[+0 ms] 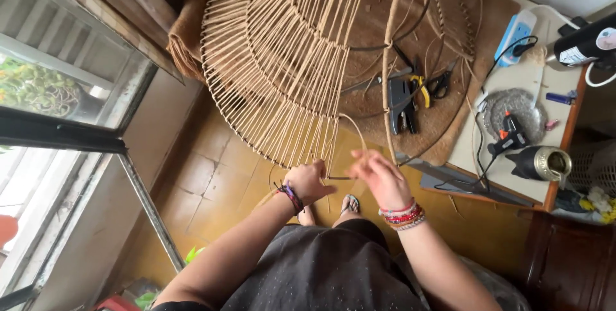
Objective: Weaving and securing wicker strands onto a large conical lampshade frame.
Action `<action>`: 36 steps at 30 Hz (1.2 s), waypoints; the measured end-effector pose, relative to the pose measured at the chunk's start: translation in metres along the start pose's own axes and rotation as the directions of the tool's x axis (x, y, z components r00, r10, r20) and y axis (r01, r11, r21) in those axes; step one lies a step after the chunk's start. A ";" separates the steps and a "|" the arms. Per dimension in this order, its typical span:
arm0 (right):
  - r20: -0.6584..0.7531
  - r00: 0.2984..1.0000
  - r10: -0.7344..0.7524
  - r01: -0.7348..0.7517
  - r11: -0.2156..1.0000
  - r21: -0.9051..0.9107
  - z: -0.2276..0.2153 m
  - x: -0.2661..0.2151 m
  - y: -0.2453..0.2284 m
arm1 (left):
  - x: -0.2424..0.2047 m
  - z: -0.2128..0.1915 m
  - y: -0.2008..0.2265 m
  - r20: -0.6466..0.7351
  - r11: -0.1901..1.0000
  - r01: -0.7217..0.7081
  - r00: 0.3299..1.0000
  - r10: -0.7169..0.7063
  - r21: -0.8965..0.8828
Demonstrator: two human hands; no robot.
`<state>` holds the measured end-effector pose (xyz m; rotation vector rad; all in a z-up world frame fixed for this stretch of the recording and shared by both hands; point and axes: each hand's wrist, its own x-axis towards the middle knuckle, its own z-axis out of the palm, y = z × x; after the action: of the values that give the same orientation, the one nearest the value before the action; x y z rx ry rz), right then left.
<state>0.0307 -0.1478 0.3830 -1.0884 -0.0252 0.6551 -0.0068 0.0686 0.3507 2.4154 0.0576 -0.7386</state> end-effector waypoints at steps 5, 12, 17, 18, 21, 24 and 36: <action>0.190 0.939 0.286 0.121 0.242 -0.963 0.006 -0.019 0.008 | -0.018 -0.027 0.020 0.113 0.509 0.066 0.992 0.062 -0.858; 0.015 0.973 0.230 -0.226 0.943 0.244 -0.020 0.010 0.021 | 0.003 -0.008 0.003 -0.033 0.965 0.055 0.997 -0.065 -0.256; 0.233 0.971 -0.050 0.086 0.985 -0.151 -0.037 -0.004 0.035 | 0.010 0.024 -0.002 -0.103 0.908 -0.058 0.995 0.016 -0.414; 0.231 0.972 -0.044 0.080 0.985 -0.151 -0.040 -0.010 0.038 | 0.001 0.009 0.009 -0.099 0.907 -0.053 0.995 0.013 -0.418; 0.240 0.902 0.360 0.319 -0.177 -0.931 -0.050 -0.018 0.046 | -0.007 -0.014 0.024 0.112 0.164 0.107 0.993 0.022 -0.981; 0.042 0.948 0.315 0.055 -0.035 -0.998 -0.044 -0.006 0.031 | 0.002 -0.009 0.015 -0.024 0.376 -0.013 0.999 -0.026 -0.926; 0.436 0.888 -0.146 0.421 -0.124 -0.898 -0.086 0.185 0.011 | 0.009 -0.059 0.048 -0.293 0.741 -0.101 0.947 -0.133 -0.663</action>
<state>0.2038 -0.1213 0.2780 -2.4207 -1.1421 0.1828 0.0399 0.0616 0.4115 1.7934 0.4106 -0.2377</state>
